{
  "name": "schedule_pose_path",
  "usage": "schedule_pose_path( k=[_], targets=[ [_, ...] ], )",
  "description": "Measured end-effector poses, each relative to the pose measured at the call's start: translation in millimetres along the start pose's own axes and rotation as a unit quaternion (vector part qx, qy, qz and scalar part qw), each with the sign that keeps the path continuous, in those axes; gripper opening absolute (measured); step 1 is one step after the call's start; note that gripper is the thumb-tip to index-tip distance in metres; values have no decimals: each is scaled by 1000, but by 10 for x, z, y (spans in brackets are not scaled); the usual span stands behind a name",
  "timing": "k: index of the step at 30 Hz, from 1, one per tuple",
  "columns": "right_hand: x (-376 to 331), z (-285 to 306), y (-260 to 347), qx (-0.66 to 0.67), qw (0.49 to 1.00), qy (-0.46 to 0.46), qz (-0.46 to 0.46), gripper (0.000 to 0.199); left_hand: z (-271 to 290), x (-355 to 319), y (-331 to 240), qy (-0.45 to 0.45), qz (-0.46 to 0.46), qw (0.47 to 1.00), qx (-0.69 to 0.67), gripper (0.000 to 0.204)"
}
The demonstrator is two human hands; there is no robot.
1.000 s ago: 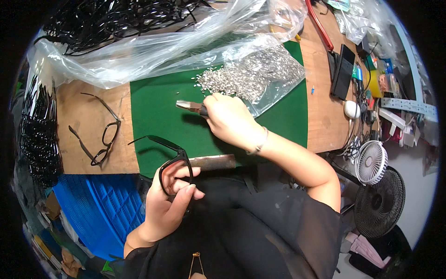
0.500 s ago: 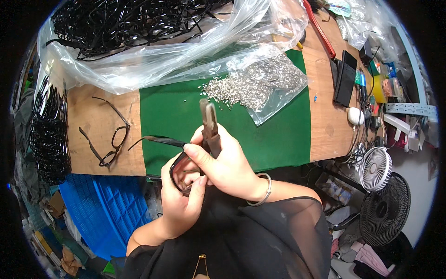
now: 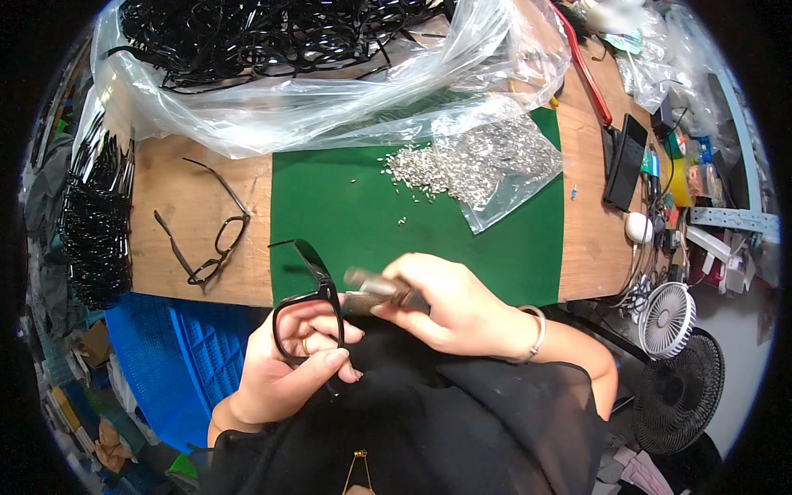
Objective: The person uses pliers to attach small metal components to the temples of black eyeglass frames. They repeatedly pick up frames from a plastic bag, apply the components, and place the finished frames on the table.
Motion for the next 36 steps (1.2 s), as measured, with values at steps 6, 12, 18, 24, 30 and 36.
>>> schedule_pose_path(
  k=[6,12,18,24,30,36],
  targets=[
    [53,-42,60,-121,985,85,83,23,-5,-9,20,29,34,996,71,38],
    [110,22,-3,-214,959,51,179,22,-24,104,-80,59,-98,916,384,29],
    [103,-38,-35,-267,946,-38,179,25,12,135,-67,51,-120,898,420,26],
    [205,-73,-16,-95,985,101,99,26,181,62,-70,21,-41,930,363,30],
    [240,-75,-273,-119,989,84,5,23,778,115,-180,-34,-8,935,354,28],
    [328,-91,-254,-115,991,70,16,21,755,-245,-445,-84,32,983,157,28]
  ],
)
Point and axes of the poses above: each hand's wrist, its own x-axis towards the middle knuckle, its own z-axis out of the back of the hand, y = z × x, the point moved 5 cm from there along x, towards the middle knuckle, and after that the axes turned 4 degrees about y, right-handed, at the moved point
